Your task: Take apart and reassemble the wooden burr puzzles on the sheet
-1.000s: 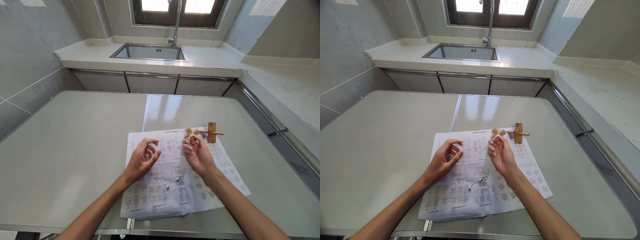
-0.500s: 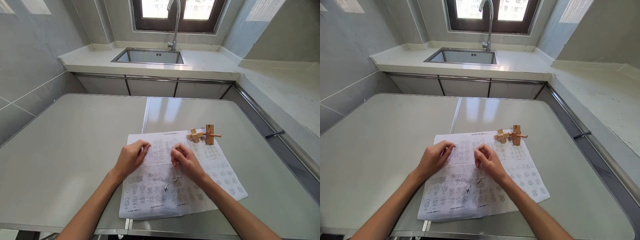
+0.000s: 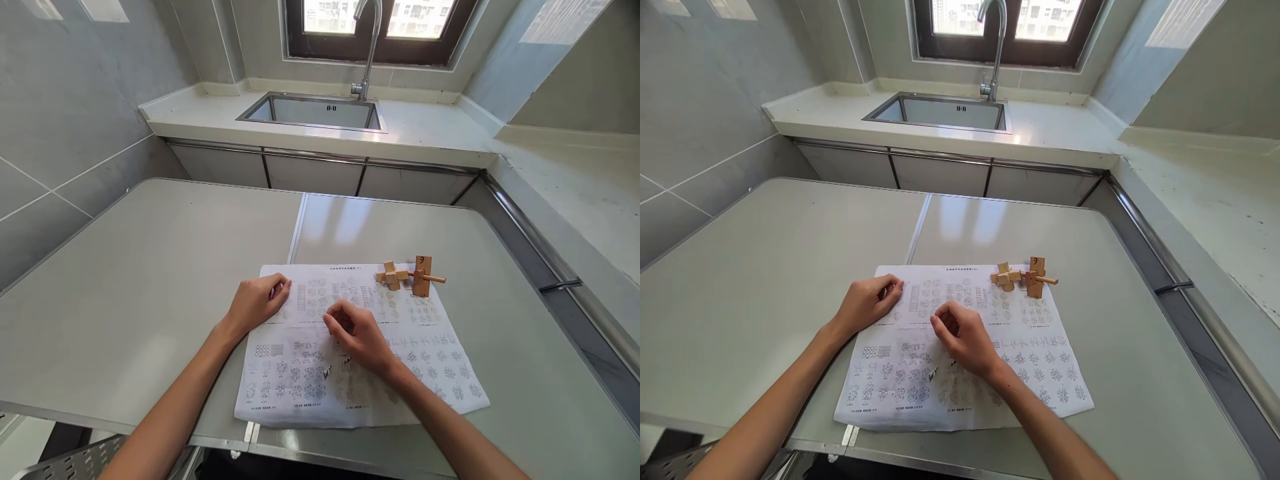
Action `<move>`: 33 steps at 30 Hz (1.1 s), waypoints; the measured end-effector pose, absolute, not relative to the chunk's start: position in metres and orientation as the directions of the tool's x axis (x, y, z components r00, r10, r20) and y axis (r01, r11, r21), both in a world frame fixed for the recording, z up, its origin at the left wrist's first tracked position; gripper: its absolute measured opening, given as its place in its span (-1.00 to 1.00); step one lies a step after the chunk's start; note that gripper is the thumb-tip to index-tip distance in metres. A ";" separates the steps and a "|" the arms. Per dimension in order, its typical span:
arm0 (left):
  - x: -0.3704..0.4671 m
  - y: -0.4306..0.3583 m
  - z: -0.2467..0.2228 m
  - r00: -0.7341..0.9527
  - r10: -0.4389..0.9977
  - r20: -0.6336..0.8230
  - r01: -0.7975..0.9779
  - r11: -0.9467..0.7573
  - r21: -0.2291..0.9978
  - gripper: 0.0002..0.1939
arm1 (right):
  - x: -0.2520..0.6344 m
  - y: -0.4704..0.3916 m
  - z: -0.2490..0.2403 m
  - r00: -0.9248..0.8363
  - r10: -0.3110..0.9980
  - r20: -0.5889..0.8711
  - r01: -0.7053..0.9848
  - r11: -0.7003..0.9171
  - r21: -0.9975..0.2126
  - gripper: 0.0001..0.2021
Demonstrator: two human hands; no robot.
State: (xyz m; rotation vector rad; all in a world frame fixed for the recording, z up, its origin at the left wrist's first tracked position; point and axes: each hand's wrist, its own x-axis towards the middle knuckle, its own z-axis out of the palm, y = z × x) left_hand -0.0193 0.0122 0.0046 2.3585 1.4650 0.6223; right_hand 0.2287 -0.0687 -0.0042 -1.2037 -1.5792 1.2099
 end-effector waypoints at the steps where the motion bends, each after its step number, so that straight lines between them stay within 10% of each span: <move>1: -0.019 0.012 0.004 0.393 0.896 0.205 0.772 -0.443 0.456 -0.68 | 0.228 -0.069 -0.004 -0.234 0.971 0.043 0.219 0.096 -0.971 -0.75; 33: -0.033 0.003 -0.003 0.306 0.893 0.330 0.748 -0.439 0.497 -0.64 | 0.274 -0.178 -0.007 -0.068 0.998 -0.004 0.307 0.017 -0.951 -0.59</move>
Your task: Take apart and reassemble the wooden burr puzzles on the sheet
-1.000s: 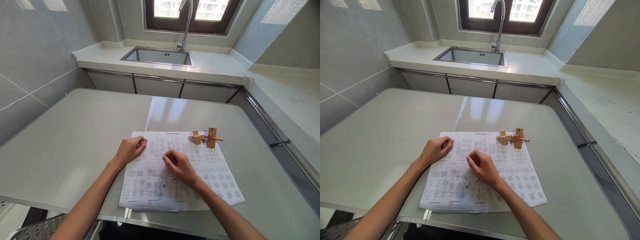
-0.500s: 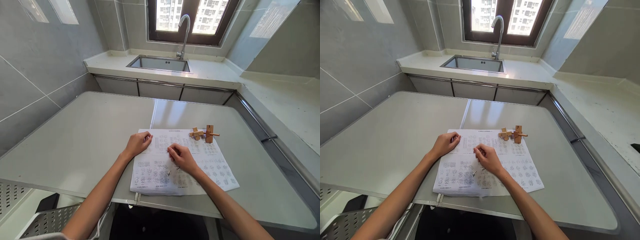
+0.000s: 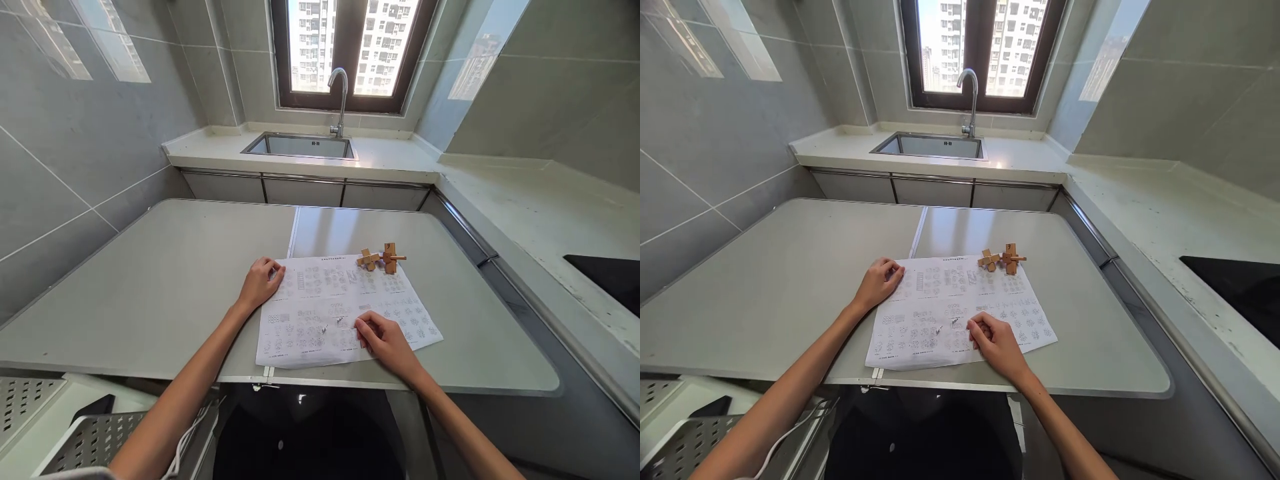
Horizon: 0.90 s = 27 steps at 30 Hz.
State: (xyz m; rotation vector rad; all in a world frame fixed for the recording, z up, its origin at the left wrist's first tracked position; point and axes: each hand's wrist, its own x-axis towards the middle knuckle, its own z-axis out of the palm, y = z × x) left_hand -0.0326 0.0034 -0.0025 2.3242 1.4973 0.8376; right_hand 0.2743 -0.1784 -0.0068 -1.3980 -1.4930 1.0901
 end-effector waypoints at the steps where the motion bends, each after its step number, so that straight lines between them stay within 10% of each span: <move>1: -0.033 0.005 -0.003 0.295 0.893 0.340 0.755 -0.437 0.489 -0.66 | 0.274 -0.180 -0.006 -0.056 0.998 0.019 0.324 0.036 -0.945 -0.60; 27: -0.030 0.065 -0.020 0.305 0.938 0.167 0.904 -0.340 0.259 -0.36 | 0.261 -0.175 -0.005 0.073 0.996 0.047 0.350 0.019 -0.937 -0.65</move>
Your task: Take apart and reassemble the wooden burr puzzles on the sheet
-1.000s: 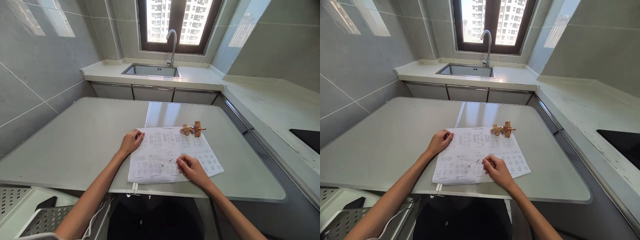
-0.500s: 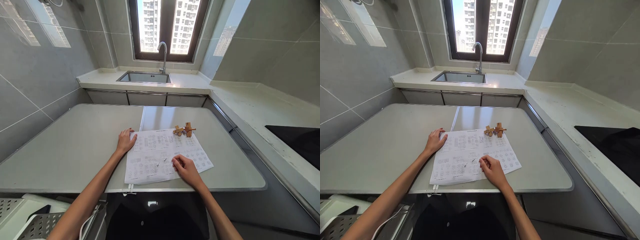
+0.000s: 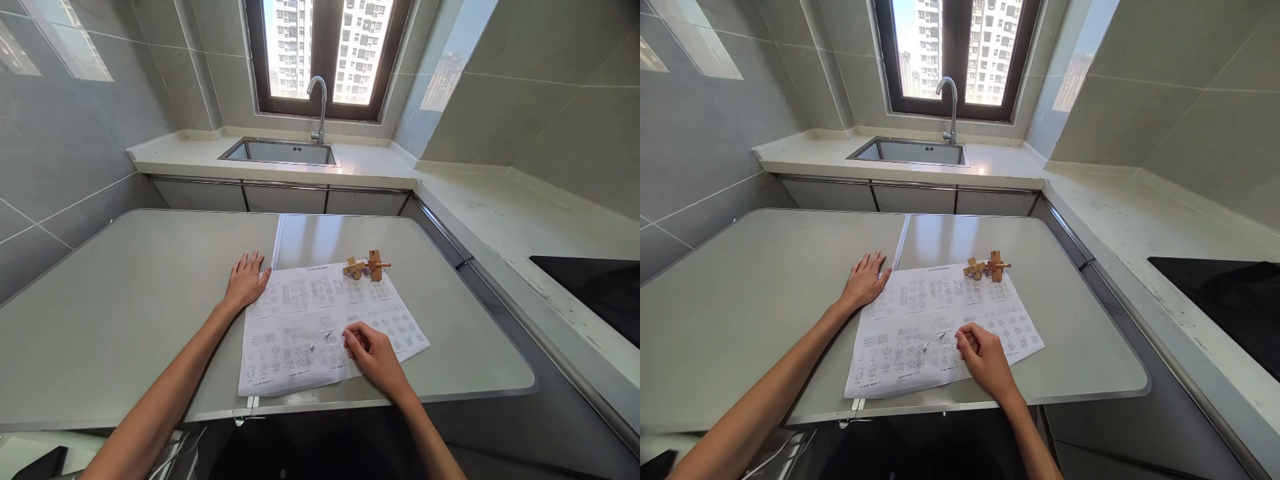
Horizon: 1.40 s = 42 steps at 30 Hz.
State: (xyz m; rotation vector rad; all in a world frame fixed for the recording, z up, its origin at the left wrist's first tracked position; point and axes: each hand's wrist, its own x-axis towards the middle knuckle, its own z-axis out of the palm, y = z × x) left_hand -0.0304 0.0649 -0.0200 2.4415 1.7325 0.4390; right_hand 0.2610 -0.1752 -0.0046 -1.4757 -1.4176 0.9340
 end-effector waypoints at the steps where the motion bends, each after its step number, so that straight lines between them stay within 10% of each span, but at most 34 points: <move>1: -0.030 0.068 -0.020 0.308 0.937 0.165 0.905 -0.342 0.254 -0.36 | 0.260 -0.175 -0.005 0.080 0.996 0.043 0.348 0.012 -0.937 -0.65; 42: -0.021 0.097 -0.014 0.427 0.892 0.152 0.859 -0.452 0.240 -0.31 | 0.233 -0.172 -0.011 0.303 0.950 -0.075 0.338 -0.181 -0.924 -0.66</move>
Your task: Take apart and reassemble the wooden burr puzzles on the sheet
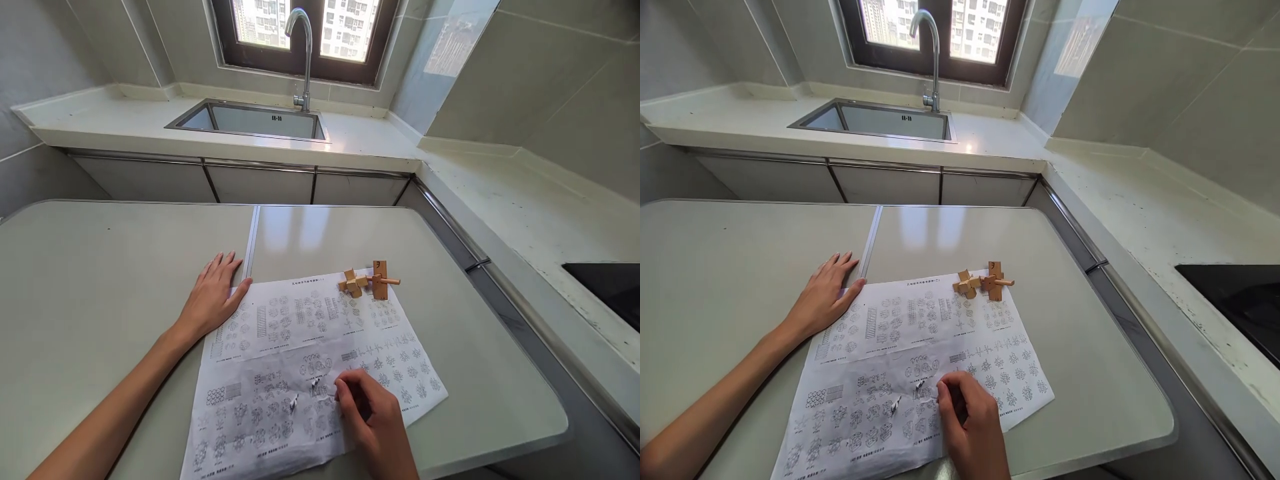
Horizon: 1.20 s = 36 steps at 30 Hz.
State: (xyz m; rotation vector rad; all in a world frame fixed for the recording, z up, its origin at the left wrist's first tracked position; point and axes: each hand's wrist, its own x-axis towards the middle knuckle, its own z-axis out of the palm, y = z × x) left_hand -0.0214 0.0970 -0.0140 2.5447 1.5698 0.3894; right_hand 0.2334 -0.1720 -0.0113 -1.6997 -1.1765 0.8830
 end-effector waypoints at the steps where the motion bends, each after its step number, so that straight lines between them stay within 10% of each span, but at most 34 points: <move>1: -0.021 0.096 -0.012 0.429 0.891 0.147 0.855 -0.453 0.254 -0.31 | 0.233 -0.172 -0.012 0.299 0.952 -0.060 0.349 -0.168 -0.922 -0.66; 15: -0.056 0.040 -0.007 0.447 0.884 0.138 0.769 -0.459 0.445 -0.34 | 0.276 -0.160 0.014 -0.077 0.996 0.035 0.600 0.075 -0.796 -0.79; 23: -0.055 0.038 -0.013 0.473 0.861 0.190 0.768 -0.508 0.390 -0.31 | 0.357 -0.108 0.025 0.089 0.959 0.269 0.957 -0.007 -0.290 -0.73; 30: -0.054 0.034 -0.011 0.450 0.872 0.193 0.772 -0.488 0.407 -0.33 | 0.378 -0.063 0.040 0.200 0.978 -0.053 0.952 -0.181 0.248 -0.65; 36: -0.055 0.033 -0.011 0.451 0.876 0.172 0.780 -0.480 0.400 -0.32 | 0.374 -0.048 0.046 0.193 0.951 -0.241 0.928 -0.097 0.360 -0.70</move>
